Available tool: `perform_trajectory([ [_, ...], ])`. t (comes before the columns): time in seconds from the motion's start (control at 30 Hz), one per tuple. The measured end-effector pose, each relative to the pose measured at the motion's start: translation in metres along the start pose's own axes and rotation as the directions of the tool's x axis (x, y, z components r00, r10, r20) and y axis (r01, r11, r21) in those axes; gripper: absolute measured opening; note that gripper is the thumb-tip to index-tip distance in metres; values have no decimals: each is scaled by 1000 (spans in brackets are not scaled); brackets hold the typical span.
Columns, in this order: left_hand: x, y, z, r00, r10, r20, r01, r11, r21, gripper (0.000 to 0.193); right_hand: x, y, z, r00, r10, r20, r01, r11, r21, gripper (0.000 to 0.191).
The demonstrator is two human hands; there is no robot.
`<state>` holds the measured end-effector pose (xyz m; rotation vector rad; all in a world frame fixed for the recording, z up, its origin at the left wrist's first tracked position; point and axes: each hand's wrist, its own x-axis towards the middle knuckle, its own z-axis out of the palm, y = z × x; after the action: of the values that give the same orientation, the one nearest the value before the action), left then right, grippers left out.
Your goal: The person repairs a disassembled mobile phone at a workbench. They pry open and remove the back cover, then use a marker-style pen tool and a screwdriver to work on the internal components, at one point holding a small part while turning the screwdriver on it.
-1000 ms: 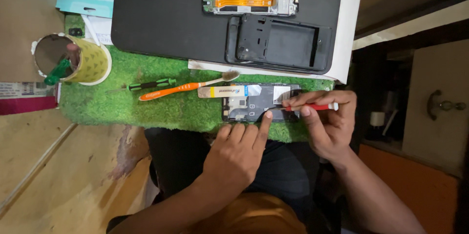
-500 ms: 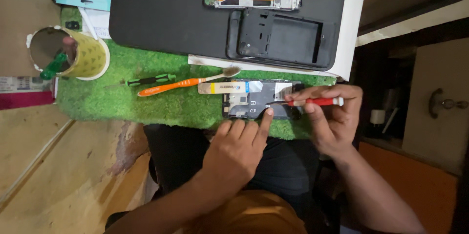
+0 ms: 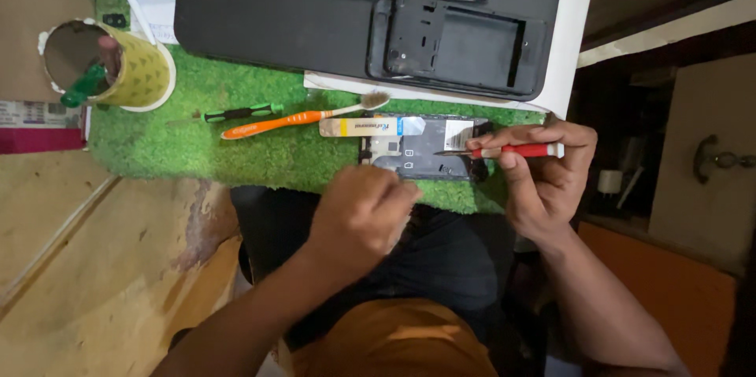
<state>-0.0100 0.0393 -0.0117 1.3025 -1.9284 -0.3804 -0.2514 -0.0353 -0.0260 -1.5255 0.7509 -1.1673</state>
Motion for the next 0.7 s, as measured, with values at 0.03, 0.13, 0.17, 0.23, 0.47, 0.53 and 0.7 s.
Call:
perform_trajectory([
  [0.03,1,-2,-1,999,-46,23,47,999,-23,8,0,-1,0,1000,4,12,-4,1000,-6,30],
  [0.13,5,-4,-5,999,-15,-37,14,1000,-21,17,1,-2,0,1000,1,13,0,1000,-30,32],
  [0.17,7,-4,-5,999,-5,-40,4,1000,-26,19,2,-3,1,1000,-5,7,5,999,-37,32],
  [0.23,12,-2,-3,999,15,-48,-17,999,-36,22,2,-2,1,1000,-30,-5,29,999,-39,29],
  [0.47,31,2,9,999,5,33,-5,1000,19,26,3,5,-3,994,-82,-72,79,996,-44,28],
  [0.53,31,3,11,997,-10,74,9,1000,15,22,1,6,-3,993,-78,-84,76,997,-31,28],
  [0.7,30,0,10,997,58,50,-58,998,-13,19,2,4,-1,994,-56,-92,56,998,-7,29],
])
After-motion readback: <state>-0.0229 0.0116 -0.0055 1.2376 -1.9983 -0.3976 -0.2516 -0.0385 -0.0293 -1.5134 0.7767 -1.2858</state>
